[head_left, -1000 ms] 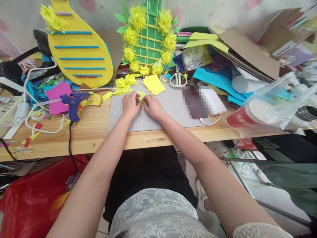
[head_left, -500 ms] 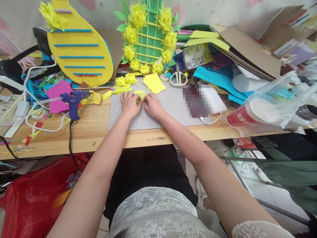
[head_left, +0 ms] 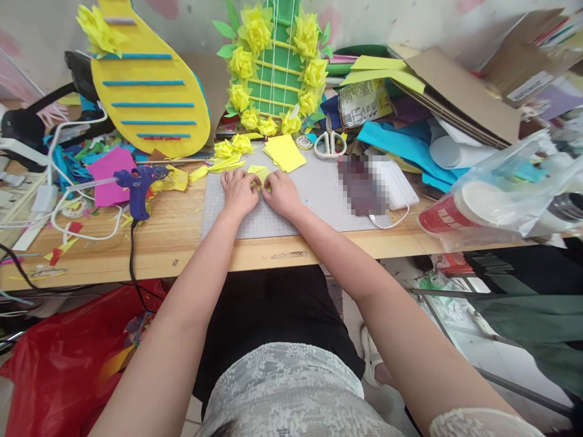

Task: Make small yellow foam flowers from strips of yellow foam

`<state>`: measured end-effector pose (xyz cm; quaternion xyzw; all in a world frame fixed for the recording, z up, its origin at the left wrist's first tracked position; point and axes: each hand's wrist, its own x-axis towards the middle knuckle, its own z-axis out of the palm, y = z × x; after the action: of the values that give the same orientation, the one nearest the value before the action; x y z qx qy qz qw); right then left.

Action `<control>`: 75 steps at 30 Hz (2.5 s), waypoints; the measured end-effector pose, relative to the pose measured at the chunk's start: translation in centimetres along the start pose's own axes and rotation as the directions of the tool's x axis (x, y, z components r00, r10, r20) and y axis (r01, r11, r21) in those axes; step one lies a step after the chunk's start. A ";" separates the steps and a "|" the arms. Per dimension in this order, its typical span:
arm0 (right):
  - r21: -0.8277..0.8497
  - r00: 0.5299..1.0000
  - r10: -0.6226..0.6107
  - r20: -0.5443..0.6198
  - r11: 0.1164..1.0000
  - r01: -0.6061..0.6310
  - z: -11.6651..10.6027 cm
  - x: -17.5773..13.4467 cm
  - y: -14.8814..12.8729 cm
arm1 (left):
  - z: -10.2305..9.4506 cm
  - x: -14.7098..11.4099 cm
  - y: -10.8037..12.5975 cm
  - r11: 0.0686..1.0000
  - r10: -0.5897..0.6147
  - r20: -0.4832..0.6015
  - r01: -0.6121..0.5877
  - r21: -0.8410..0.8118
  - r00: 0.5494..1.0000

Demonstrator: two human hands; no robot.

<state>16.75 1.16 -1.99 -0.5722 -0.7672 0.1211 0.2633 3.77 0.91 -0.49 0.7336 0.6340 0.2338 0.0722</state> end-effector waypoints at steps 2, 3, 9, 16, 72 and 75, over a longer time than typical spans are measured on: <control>-0.022 1.000 0.016 0.008 1.000 -0.016 0.0 0.0 -0.2 | 0.0 0.0 0.0 1.000 -0.001 0.007 0.001 0.004 1.000; -0.028 1.000 0.020 0.014 0.999 -0.019 0.0 0.0 -0.3 | 0.0 0.0 0.0 1.000 -0.002 0.009 0.002 0.007 1.000; 0.009 0.999 -0.023 0.032 1.000 0.022 -0.1 0.0 0.2 | 0.0 0.0 0.0 1.000 0.002 0.007 -0.002 -0.006 1.000; 0.032 0.992 -0.107 0.070 0.994 0.105 -1.0 -0.6 0.5 | -0.9 0.5 -1.5 0.992 0.049 -0.009 -0.050 -0.113 0.999; 0.220 1.000 0.017 0.025 0.975 -0.022 -2.0 -0.6 2.1 | -1.5 -0.5 -1.4 0.984 0.136 0.090 -0.124 -0.131 0.987; 0.253 0.998 0.056 0.038 0.965 -0.064 -2.0 -0.6 2.1 | -1.2 -0.3 -1.5 0.981 0.120 0.082 -0.106 -0.161 0.989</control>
<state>19.67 1.08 -1.53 -0.5549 -0.7315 0.2351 0.3189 1.89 0.63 -0.15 0.7704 0.5670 0.2529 0.1450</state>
